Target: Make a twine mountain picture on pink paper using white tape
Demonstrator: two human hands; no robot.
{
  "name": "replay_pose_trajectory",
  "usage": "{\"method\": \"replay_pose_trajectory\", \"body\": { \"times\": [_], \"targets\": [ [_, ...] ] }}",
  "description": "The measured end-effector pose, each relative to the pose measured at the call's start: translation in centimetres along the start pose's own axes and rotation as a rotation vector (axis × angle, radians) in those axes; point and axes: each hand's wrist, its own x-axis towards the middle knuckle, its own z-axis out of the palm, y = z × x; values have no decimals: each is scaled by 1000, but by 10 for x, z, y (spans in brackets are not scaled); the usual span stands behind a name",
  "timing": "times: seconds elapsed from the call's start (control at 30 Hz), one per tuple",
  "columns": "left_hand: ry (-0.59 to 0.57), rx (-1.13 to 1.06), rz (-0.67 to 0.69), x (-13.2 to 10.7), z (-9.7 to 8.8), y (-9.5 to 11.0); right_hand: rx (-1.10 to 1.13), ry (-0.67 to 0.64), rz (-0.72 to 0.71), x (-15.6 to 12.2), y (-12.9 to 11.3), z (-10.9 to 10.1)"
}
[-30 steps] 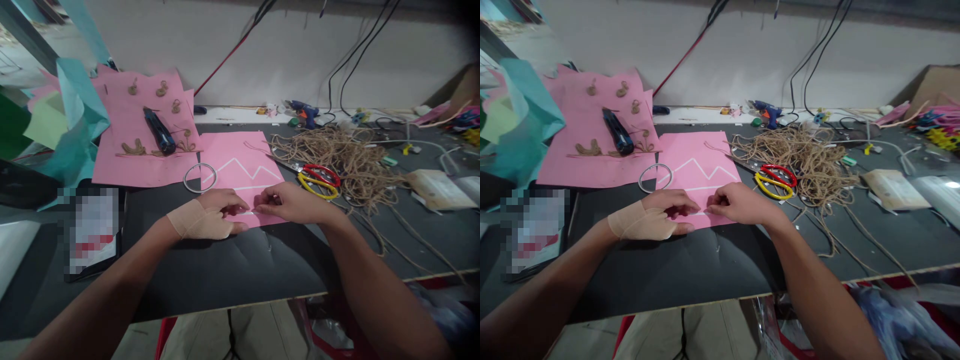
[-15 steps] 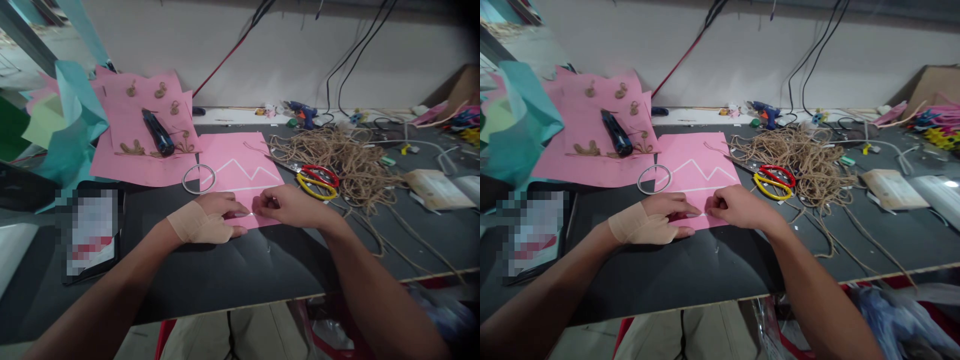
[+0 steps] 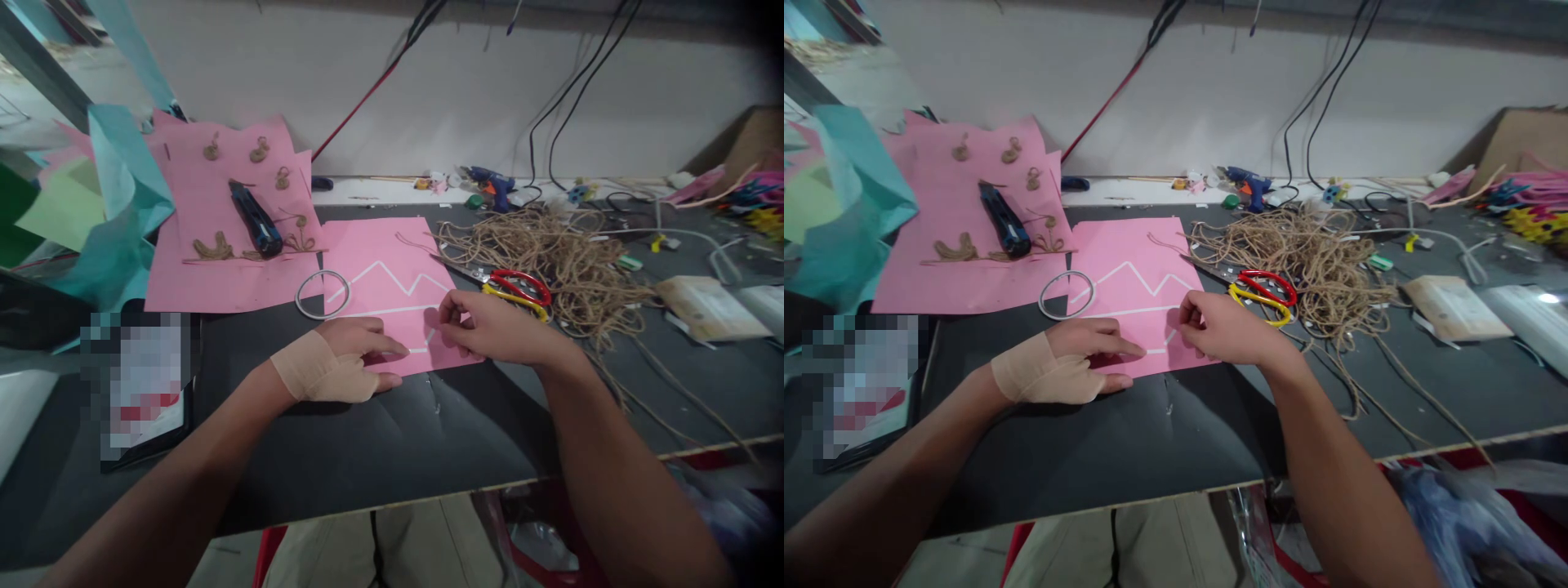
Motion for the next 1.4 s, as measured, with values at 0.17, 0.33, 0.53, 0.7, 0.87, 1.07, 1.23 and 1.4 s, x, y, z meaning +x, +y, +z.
{"method": "replay_pose_trajectory", "body": {
  "times": [0.17, 0.33, 0.53, 0.7, 0.87, 1.07, 1.23, 1.4],
  "targets": [
    [18, -11, 33, 0, 1, -3, -8, -49, -48, 0, 0, 1],
    [52, -32, 73, -2, -2, -8, -38, -37, -92, -1, 2, 0],
    [101, 16, -21, -2, -6, -15, 36, 41, -272, -1, -4, 5],
    [329, -154, -104, 4, -2, -17, -87, 65, -484, 7, -16, 25],
    [605, -195, -172, 7, -2, -15, -191, 17, -515, 11, -17, 36],
    [593, -83, -222, 12, 5, -23, -201, -7, -506, 12, -19, 37],
    [479, -20, -197, 12, 9, -27, -231, -10, -514, 12, -21, 40],
    [418, 22, -213, 11, 6, -27, -233, -20, -523, 11, -22, 42]
  ]
}}
